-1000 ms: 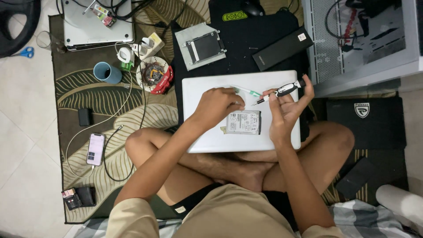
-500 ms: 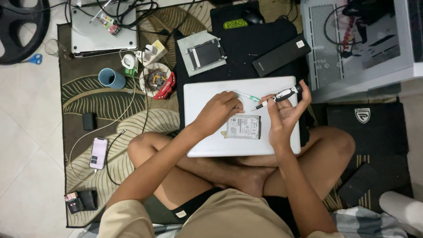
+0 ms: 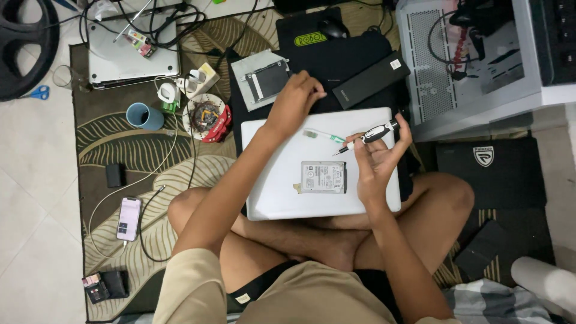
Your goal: Repairing and cleaning a hard drive using a screwdriver and a toothbrush
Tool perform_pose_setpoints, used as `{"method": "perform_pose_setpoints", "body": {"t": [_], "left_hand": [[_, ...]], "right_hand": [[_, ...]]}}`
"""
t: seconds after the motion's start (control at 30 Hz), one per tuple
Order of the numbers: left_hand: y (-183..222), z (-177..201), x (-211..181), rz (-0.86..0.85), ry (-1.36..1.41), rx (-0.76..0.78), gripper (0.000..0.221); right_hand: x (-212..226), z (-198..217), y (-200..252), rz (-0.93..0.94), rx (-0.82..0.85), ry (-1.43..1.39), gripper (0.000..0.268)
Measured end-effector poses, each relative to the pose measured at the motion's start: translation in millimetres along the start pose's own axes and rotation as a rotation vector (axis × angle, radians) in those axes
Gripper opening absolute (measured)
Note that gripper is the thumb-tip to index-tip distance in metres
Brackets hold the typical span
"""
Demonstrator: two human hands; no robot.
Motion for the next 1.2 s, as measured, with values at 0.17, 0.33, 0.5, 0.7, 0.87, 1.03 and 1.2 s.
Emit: {"method": "perform_pose_setpoints", "body": {"t": [0.17, 0.33, 0.5, 0.7, 0.87, 1.03, 1.2], "left_hand": [[-11, -12, 7, -0.01, -0.083, 0.009, 0.007], [-9, -9, 6, 0.003, -0.075, 0.006, 0.008], [1, 7, 0, 0.104, 0.026, -0.002, 0.013], [45, 42, -25, 0.1, 0.223, -0.108, 0.013], [119, 50, -28, 0.158, 0.21, 0.033, 0.024], [160, 48, -33, 0.281, 0.089, 0.215, 0.071], [167, 38, -26, 0.247, 0.047, 0.132, 0.073]], "right_hand": [[4, -3, -2, -0.017, -0.003, 0.013, 0.075], [2, -3, -1, 0.0, 0.01, 0.006, 0.076], [5, -6, -1, 0.004, 0.025, 0.03, 0.075], [3, -2, 3, -0.031, 0.012, 0.037, 0.08], [1, 1, 29, 0.004, 0.058, 0.161, 0.09], [6, -23, 35, 0.174, 0.257, 0.204, 0.084], [22, -59, 20, 0.308, 0.504, 0.25, 0.063]]}}
Point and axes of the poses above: each hand's wrist, its own y-axis away from the middle knuckle, its own z-axis out of the back of the hand, x = y × z, the point moved 7 cm from there along -y, towards the middle knuckle, and after that the axes turned 12 degrees about z, right-handed, at the moved point
